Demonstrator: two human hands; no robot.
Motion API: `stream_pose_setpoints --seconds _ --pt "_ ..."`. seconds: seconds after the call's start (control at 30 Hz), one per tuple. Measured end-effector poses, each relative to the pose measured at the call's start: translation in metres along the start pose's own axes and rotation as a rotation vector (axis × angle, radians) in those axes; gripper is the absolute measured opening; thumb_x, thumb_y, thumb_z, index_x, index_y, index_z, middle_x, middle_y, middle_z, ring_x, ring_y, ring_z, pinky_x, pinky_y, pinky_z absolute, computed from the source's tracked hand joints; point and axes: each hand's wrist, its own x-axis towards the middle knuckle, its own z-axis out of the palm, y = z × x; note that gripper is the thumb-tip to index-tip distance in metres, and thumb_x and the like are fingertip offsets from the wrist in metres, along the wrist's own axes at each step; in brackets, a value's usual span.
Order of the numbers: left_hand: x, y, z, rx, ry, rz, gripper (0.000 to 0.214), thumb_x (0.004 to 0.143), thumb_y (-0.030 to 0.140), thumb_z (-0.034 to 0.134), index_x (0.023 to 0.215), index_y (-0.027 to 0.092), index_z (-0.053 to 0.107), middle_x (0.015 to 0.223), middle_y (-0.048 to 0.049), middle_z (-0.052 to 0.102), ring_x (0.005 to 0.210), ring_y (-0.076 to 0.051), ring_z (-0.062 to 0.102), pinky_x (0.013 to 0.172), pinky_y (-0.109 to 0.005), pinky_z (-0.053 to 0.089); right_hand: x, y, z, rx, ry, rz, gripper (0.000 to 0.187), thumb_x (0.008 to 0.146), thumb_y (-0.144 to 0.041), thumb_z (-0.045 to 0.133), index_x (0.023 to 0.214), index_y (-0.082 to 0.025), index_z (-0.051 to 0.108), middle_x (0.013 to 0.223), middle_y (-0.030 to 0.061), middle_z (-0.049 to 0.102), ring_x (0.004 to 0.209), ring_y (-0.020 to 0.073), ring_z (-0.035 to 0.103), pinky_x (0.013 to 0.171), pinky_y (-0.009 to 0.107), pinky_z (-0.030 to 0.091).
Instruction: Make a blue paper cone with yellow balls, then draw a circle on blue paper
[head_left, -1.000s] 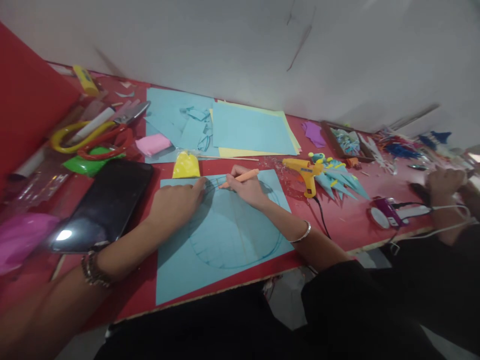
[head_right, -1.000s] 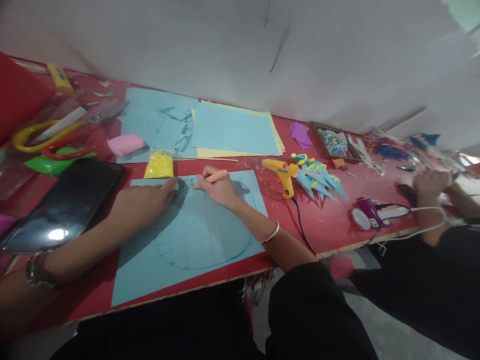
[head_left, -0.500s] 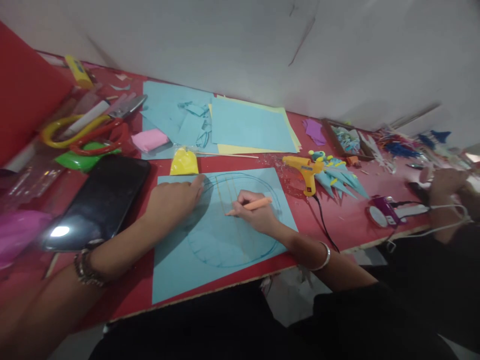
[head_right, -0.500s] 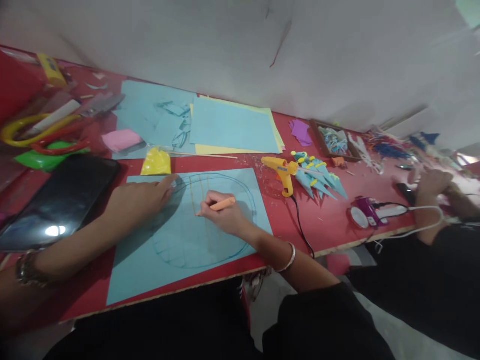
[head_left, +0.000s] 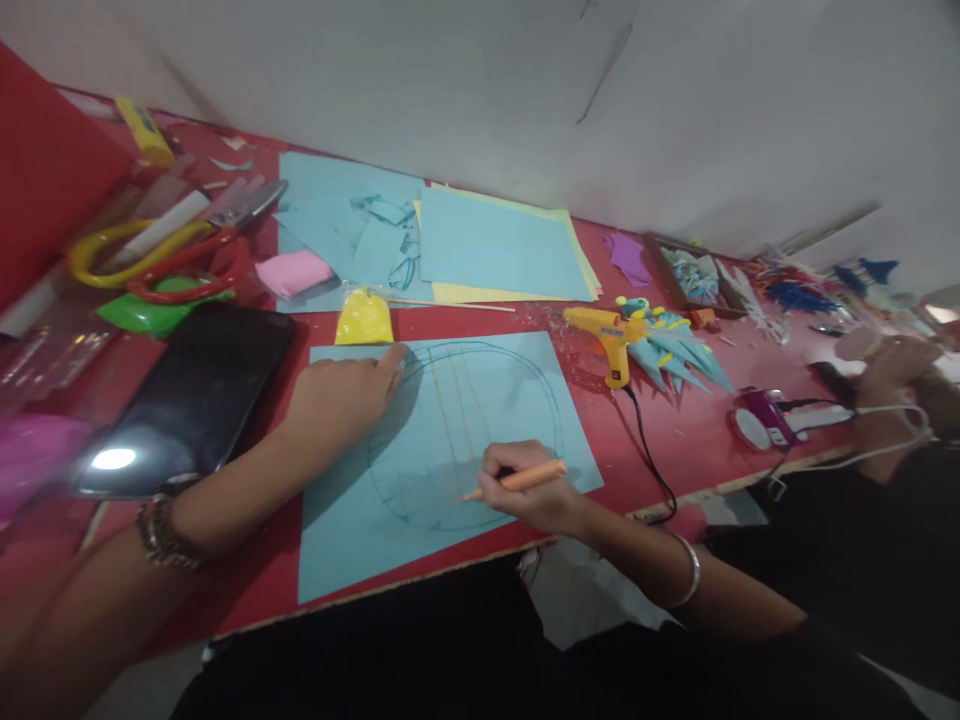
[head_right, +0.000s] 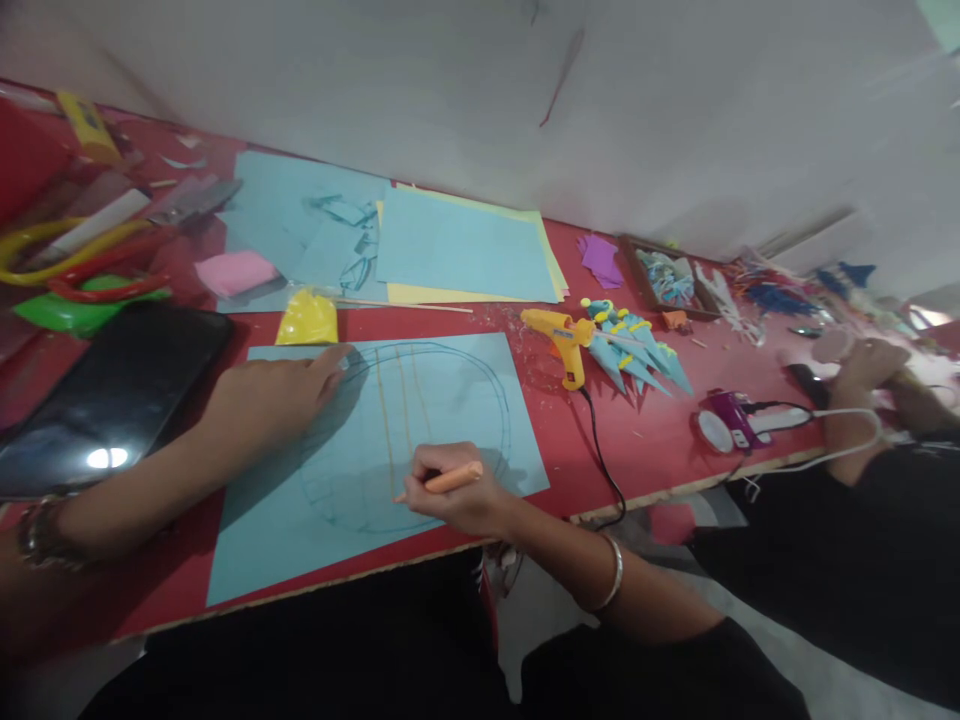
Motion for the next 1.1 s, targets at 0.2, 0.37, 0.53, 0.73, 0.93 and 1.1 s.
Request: stream_pose_setpoints --seconds 0.2,0.37,0.53,0.73,0.93,1.1 --pt "0.000 0.000 0.000 -0.004 0.000 0.007 0.050 0.089 0.035 0.016 0.126 0.019 0.046 0.078 -0.0140 0.068 0.070 -0.029 0.063 0.057 -0.032 0.038 -0.011 0.002 0.002 0.012 -0.081 -0.031 0.026 0.070 -0.020 0.052 0.051 -0.019 0.034 0.050 -0.0048 0.039 0.047 0.0062 0.045 0.041 0.017 0.029" --pt "0.000 0.000 0.000 -0.008 -0.003 0.017 0.049 0.089 0.035 0.018 0.127 0.020 0.044 0.078 -0.0146 0.068 0.069 -0.031 0.063 0.056 -0.033 0.039 -0.006 0.005 -0.004 0.282 -0.029 0.046 0.019 0.070 -0.025 0.052 0.054 -0.019 0.043 0.049 -0.0041 0.046 0.042 0.0061 0.041 0.039 0.018 0.031" --pt "0.001 -0.002 0.001 0.026 -0.009 0.018 0.048 0.089 0.035 0.019 0.127 0.020 0.044 0.077 -0.0141 0.067 0.068 -0.029 0.063 0.055 -0.032 0.039 0.026 0.011 -0.026 0.357 0.246 0.006 0.023 0.073 -0.034 0.054 0.059 -0.019 0.045 0.047 -0.0057 0.046 0.039 0.0051 0.037 0.038 0.018 0.030" --pt "0.002 -0.002 0.002 0.047 -0.024 0.013 0.048 0.089 0.036 0.020 0.129 0.022 0.043 0.079 -0.0136 0.068 0.068 -0.029 0.063 0.056 -0.033 0.041 0.087 0.021 -0.058 0.147 0.562 -0.137 0.027 0.077 -0.038 0.052 0.059 -0.019 0.042 0.047 -0.0066 0.045 0.041 0.0057 0.036 0.042 0.019 0.029" --pt "0.001 -0.003 0.000 0.061 -0.021 0.034 0.047 0.090 0.034 0.020 0.128 0.020 0.043 0.080 -0.0125 0.069 0.069 -0.031 0.064 0.053 -0.034 0.041 0.111 0.026 -0.058 0.014 0.540 -0.137 0.026 0.078 -0.032 0.050 0.058 -0.020 0.040 0.051 -0.0061 0.045 0.047 0.0073 0.040 0.048 0.021 0.032" --pt "0.002 -0.004 -0.001 0.068 -0.031 0.039 0.047 0.090 0.034 0.020 0.128 0.020 0.043 0.077 -0.0120 0.069 0.069 -0.032 0.064 0.051 -0.033 0.040 0.112 0.030 -0.057 -0.021 0.558 -0.135 0.026 0.078 -0.030 0.049 0.057 -0.020 0.039 0.052 -0.0058 0.042 0.049 0.0082 0.040 0.048 0.022 0.031"
